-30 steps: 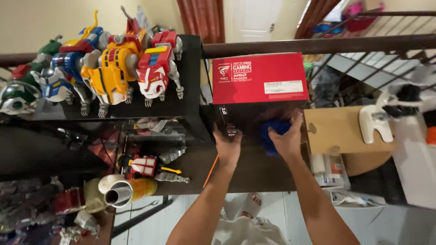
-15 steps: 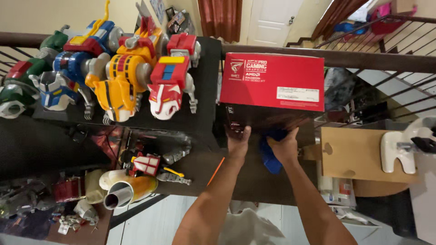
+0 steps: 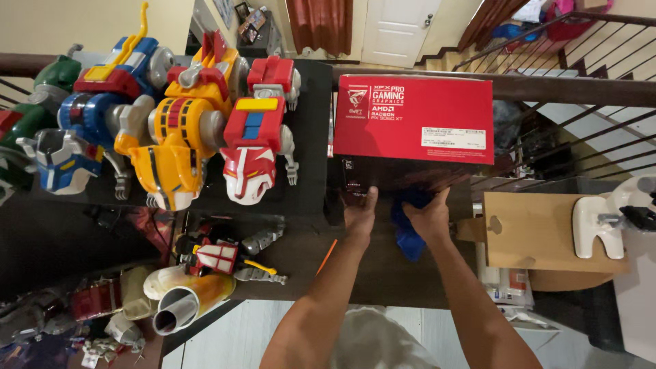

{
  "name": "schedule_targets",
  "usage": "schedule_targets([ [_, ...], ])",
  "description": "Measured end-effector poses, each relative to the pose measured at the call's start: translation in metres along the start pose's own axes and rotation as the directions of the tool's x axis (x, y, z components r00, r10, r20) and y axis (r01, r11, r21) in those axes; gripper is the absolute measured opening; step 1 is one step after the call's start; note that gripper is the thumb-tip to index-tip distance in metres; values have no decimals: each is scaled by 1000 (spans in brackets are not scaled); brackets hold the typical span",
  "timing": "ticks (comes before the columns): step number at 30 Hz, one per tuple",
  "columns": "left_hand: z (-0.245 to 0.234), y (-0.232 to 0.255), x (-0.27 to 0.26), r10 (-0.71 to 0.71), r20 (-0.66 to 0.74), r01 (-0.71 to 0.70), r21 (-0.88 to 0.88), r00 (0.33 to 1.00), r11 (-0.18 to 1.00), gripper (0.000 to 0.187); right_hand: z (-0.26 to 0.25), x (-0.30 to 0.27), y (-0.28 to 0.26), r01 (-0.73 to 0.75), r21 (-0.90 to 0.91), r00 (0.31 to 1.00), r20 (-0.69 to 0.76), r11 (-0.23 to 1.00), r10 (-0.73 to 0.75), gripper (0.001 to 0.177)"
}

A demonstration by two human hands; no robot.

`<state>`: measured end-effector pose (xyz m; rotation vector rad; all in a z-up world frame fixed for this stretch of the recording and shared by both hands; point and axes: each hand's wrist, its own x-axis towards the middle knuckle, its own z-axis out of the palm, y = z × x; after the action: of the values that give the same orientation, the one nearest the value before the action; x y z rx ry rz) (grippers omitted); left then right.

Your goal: The person wipes a dark wooden surface with a blue cloth, moving various items like a green bottle, a white box, and a microscope to clean underneath them. They then wipe a red box and a toy truck before placing them back on the shelf.

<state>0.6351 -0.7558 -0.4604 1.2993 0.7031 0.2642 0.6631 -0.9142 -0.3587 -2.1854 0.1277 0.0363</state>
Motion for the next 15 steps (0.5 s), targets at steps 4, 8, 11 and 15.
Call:
schedule_targets([
  [4, -5, 1, 0, -3, -29, 3, 8, 1000, 1000, 89, -3, -23, -14, 274, 140, 961, -77, 951, -266, 115],
  [8, -8, 24, -65, 161, 58, -171, 317, 985, 933, 64, 15, -72, -24, -574, 723, 780, 341, 384, 525, 66],
  [11, -22, 53, -119, 242, 115, -265, 546, 963, 795, 50, 34, -113, -20, -653, 753, 716, 649, -81, 257, 58],
  [15, -72, 67, -157, 98, 21, -99, 394, 995, 914, 46, 40, -141, 2, -713, 559, 695, 645, 423, 318, 42],
])
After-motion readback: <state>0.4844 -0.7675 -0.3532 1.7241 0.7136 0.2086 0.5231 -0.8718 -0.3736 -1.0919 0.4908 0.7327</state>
